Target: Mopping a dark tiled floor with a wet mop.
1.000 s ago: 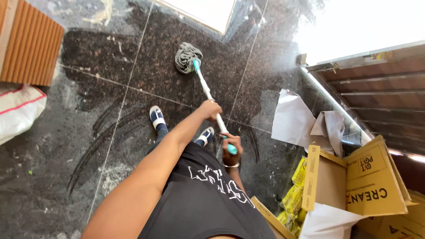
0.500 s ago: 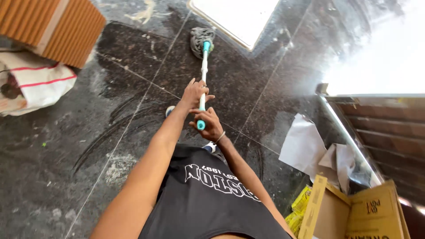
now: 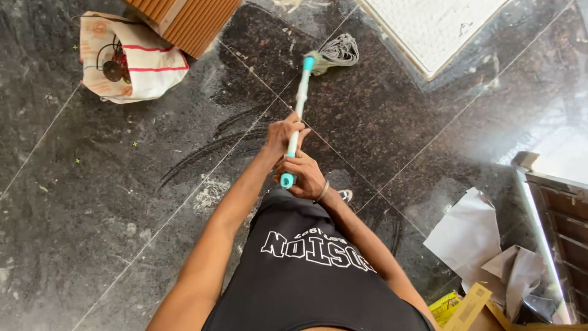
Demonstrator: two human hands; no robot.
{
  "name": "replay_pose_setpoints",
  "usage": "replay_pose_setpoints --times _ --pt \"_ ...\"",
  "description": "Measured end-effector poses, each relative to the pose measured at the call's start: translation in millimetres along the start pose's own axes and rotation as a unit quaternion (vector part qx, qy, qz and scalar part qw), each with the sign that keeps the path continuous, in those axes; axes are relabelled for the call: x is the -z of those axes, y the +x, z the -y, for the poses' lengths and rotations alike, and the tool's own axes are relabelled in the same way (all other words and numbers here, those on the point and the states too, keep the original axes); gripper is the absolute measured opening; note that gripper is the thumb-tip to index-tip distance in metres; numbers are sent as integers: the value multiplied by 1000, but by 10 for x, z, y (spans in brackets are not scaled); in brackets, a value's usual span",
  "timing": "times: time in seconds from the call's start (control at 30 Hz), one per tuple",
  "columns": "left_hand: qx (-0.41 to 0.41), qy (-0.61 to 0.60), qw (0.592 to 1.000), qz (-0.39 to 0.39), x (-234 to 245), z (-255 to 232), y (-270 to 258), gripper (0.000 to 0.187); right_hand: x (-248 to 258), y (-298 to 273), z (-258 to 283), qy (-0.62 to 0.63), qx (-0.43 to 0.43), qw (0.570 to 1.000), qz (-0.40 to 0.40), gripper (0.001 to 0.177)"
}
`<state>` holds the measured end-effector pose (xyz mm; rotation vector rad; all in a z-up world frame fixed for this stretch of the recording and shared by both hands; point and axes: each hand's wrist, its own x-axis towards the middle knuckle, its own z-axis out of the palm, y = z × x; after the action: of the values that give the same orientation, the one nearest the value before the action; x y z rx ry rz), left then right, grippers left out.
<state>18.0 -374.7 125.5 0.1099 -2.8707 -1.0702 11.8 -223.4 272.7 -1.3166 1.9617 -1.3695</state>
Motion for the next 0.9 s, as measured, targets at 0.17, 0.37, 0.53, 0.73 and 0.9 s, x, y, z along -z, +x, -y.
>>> replay_pose_setpoints --times 0.17,0.37,0.53,0.73,0.9 --pt "86 40 995 -7 299 468 -361 27 -411 174 -176 64 67 994 52 15" --pt "134 88 986 -51 563 794 -973 29 -778 247 -197 101 107 979 140 13" --pt "175 131 975 -42 260 1118 -1430 31 -830 140 -350 110 81 979 155 10" --pt "196 195 961 -4 -109 891 -1450 45 -684 -372 -397 48 -19 996 66 14" --pt "54 92 990 -92 -994 423 -1404 43 -373 -1304 -345 82 -86 988 -99 11"
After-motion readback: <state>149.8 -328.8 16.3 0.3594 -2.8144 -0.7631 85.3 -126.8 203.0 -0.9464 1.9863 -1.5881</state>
